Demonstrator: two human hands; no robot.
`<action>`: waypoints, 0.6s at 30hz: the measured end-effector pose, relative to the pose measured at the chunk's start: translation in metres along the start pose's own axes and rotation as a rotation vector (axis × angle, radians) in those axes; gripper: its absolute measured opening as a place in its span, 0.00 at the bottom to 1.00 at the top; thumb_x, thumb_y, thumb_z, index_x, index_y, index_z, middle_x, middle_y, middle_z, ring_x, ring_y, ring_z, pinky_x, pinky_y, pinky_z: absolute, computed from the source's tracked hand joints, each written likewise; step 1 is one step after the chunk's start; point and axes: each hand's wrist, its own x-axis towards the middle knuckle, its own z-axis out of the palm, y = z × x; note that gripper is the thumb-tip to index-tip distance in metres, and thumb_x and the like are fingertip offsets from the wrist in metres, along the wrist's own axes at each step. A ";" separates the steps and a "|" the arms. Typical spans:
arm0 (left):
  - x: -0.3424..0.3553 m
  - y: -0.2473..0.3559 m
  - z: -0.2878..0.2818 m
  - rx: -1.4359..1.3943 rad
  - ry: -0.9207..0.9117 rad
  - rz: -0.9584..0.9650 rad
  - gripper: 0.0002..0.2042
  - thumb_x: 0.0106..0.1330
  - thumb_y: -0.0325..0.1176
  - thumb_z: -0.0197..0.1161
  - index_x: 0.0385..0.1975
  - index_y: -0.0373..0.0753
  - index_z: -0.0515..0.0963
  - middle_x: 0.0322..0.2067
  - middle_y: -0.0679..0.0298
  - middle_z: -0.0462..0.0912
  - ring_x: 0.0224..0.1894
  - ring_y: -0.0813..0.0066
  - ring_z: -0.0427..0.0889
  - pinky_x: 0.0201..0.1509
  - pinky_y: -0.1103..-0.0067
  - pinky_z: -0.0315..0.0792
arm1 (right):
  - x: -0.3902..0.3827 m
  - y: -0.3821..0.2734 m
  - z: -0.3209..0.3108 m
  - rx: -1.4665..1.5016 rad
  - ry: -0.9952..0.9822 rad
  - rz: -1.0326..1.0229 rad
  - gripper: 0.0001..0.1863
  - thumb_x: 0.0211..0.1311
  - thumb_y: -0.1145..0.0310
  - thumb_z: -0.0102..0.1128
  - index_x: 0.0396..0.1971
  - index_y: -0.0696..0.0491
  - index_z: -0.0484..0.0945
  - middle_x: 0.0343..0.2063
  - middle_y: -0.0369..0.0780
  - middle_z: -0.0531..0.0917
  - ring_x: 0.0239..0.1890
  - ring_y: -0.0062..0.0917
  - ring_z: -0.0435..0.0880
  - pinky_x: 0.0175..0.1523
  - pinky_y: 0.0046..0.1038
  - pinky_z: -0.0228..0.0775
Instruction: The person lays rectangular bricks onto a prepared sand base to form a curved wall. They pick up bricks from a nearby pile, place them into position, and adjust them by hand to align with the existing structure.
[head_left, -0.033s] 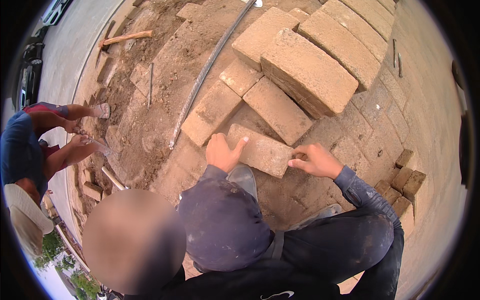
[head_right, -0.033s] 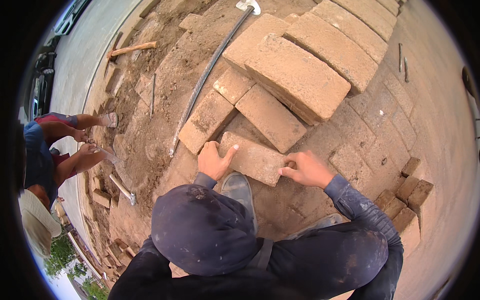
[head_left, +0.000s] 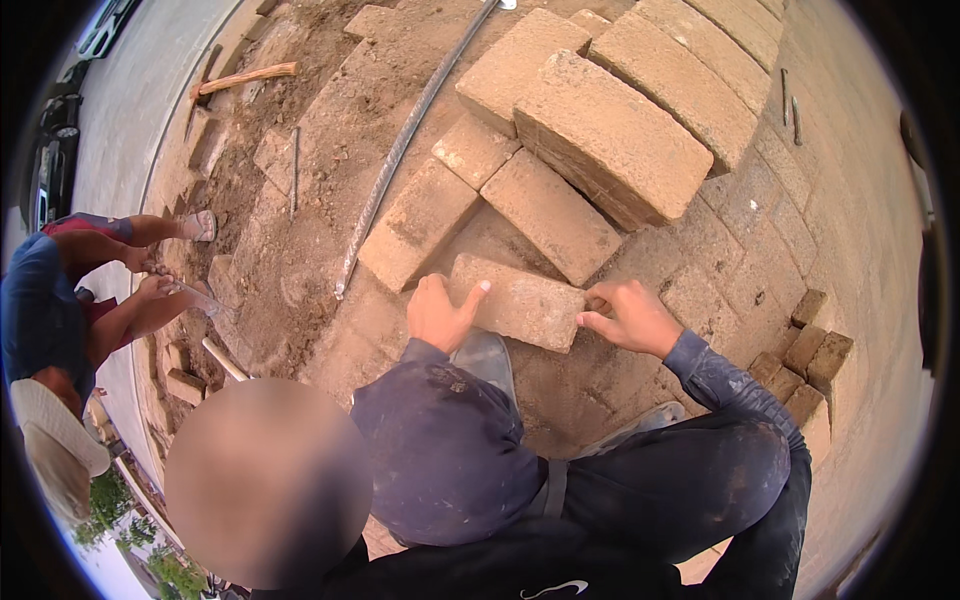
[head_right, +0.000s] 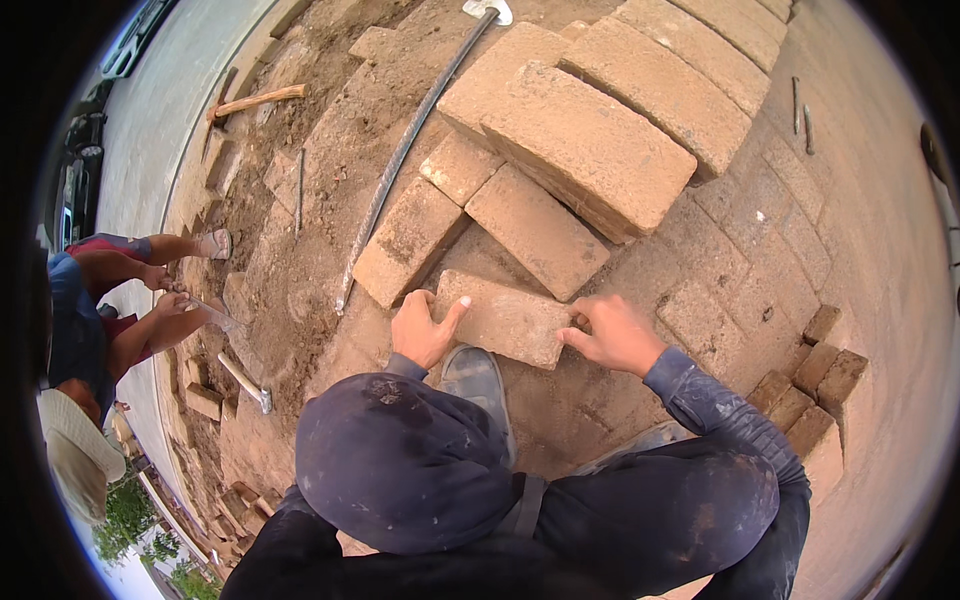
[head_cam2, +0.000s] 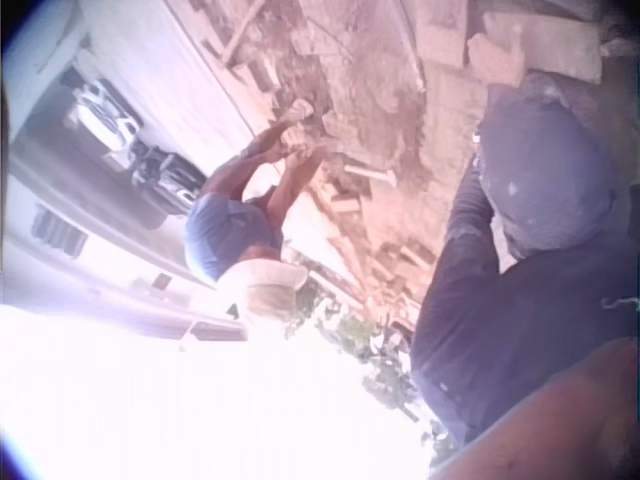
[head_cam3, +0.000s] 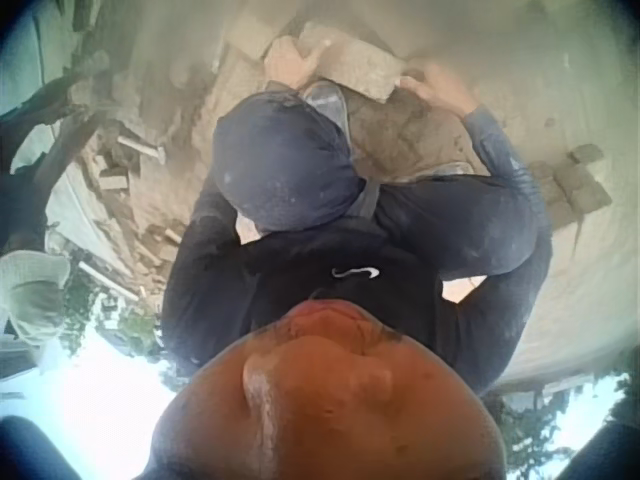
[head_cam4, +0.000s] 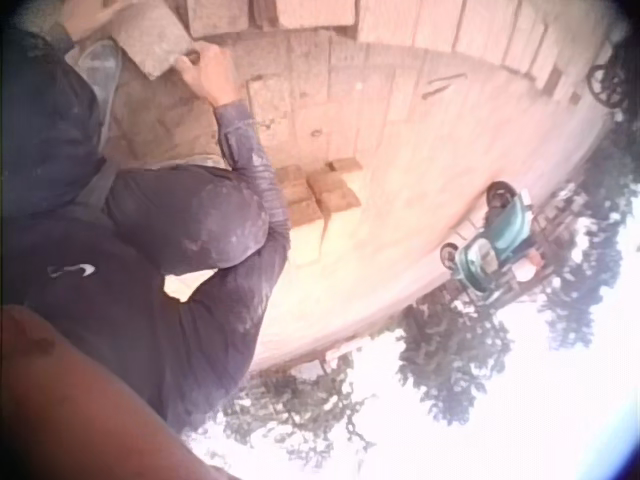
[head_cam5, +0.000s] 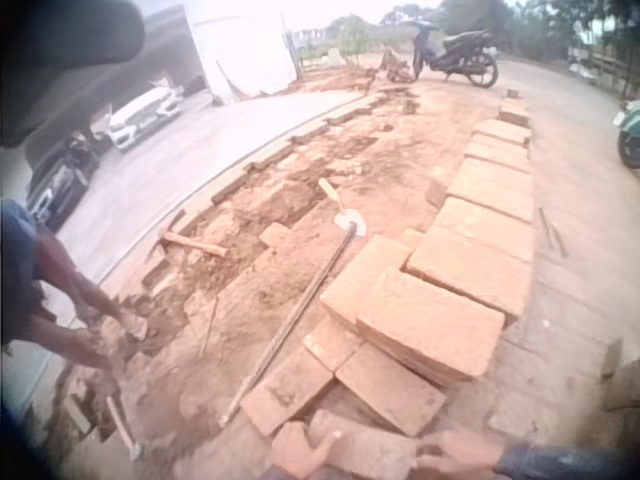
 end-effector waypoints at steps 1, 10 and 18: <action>-0.007 -0.005 -0.002 -0.069 -0.079 -0.076 0.35 0.55 0.63 0.68 0.41 0.29 0.75 0.39 0.49 0.75 0.46 0.53 0.74 0.49 0.66 0.68 | -0.005 0.004 0.009 -0.106 0.115 -0.097 0.30 0.56 0.51 0.68 0.51 0.60 0.77 0.43 0.49 0.81 0.47 0.41 0.81 0.48 0.38 0.73; 0.006 0.042 0.015 0.606 -0.193 0.864 0.60 0.29 0.48 0.82 0.66 0.31 0.55 0.62 0.47 0.63 0.68 0.50 0.59 0.74 0.49 0.41 | -0.018 0.032 0.077 -0.431 0.453 -0.350 0.55 0.42 0.48 0.76 0.68 0.56 0.56 0.61 0.52 0.65 0.64 0.44 0.65 0.65 0.45 0.57; -0.007 0.045 0.025 0.519 -0.125 0.997 0.55 0.24 0.43 0.79 0.60 0.31 0.61 0.51 0.50 0.69 0.54 0.50 0.68 0.64 0.56 0.56 | -0.032 0.030 0.090 -0.478 0.550 -0.294 0.61 0.37 0.50 0.79 0.70 0.59 0.53 0.60 0.51 0.67 0.63 0.44 0.66 0.66 0.43 0.56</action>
